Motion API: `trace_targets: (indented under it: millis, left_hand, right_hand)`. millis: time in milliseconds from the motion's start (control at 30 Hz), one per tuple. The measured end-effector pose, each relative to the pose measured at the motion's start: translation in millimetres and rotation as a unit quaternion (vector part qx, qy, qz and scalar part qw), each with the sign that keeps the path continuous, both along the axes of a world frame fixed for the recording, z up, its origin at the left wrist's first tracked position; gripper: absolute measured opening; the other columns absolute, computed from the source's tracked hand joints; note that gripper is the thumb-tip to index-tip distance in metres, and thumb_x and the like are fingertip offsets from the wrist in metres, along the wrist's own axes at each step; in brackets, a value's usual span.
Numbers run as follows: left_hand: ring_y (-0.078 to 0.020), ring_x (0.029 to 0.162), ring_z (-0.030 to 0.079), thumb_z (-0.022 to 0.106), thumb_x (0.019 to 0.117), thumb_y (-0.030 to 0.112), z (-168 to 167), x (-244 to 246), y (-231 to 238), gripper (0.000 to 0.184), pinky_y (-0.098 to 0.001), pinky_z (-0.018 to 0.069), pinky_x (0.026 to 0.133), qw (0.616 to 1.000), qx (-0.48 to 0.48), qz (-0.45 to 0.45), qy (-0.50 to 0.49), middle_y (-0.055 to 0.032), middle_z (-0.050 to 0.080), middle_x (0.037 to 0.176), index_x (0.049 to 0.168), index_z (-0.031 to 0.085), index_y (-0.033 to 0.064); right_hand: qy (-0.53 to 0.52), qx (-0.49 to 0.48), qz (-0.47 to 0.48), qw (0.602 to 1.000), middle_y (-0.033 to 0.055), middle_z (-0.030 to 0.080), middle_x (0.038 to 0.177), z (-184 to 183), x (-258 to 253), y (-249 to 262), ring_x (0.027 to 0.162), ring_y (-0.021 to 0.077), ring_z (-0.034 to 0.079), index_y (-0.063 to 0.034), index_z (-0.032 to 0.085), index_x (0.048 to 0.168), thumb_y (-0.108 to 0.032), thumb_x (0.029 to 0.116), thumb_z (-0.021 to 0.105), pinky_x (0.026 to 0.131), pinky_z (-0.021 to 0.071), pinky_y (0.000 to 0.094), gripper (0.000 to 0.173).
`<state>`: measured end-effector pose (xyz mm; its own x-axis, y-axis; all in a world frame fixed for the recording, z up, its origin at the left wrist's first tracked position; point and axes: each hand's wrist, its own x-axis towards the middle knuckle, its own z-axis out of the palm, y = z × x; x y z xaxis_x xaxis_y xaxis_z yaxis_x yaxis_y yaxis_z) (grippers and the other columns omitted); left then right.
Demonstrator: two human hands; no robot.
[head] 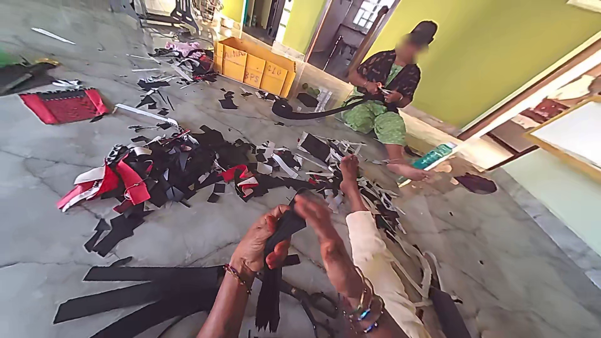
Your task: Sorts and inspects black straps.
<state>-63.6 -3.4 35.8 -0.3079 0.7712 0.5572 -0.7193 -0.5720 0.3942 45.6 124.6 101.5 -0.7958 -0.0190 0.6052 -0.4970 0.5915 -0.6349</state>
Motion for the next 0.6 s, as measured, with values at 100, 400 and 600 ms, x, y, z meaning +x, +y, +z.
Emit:
trace_targets:
  millis: [100, 400, 600]
  left_hand:
    - [-0.0028, 0.053, 0.064, 0.066, 0.0951, 0.047, -0.6, -0.4, -1.1, 0.039, -0.0157, 0.0521, 0.046, 1.000, 0.003, -0.012, -0.001, 0.0033, 0.070, 0.075, 0.120, 0.068, 0.0171]
    - [-0.0027, 0.054, 0.065, 0.063, 0.0960, 0.049, -0.7, -0.2, -1.8, 0.042, -0.0154, 0.0522, 0.047, 0.999, 0.028, -0.018, 0.004, 0.0033, 0.070, 0.076, 0.123, 0.067, 0.0170]
    - [-0.0026, 0.056, 0.066, 0.063, 0.0961, 0.048, -0.7, -0.2, -2.4, 0.042, -0.0150, 0.0527, 0.049, 0.999, 0.035, -0.030, 0.001, 0.0027, 0.071, 0.079, 0.124, 0.067, 0.0168]
  right_hand:
    - [0.001, -0.015, 0.001, 1.000, 0.0109, 0.045, 0.156, -2.2, -1.9, -2.2, 0.148, 0.0162, 0.035, -0.0131, 0.057, 0.145, -0.073, 0.0991, 0.017, 0.121, 0.0293, 0.0389, 0.085]
    - [-0.013, -0.049, 0.010, 0.999, 0.0145, 0.043, 0.158, -0.8, -6.7, -2.9, 0.150, 0.0190, 0.033, -0.0064, 0.055, 0.146, -0.075, 0.0969, 0.015, 0.122, 0.0291, 0.0399, 0.093]
    - [0.014, 0.009, -0.017, 1.000, 0.0176, 0.043, 0.157, 0.0, -9.4, -4.7, 0.150, 0.0217, 0.031, -0.0100, 0.056, 0.145, -0.075, 0.0969, 0.012, 0.122, 0.0267, 0.0408, 0.093]
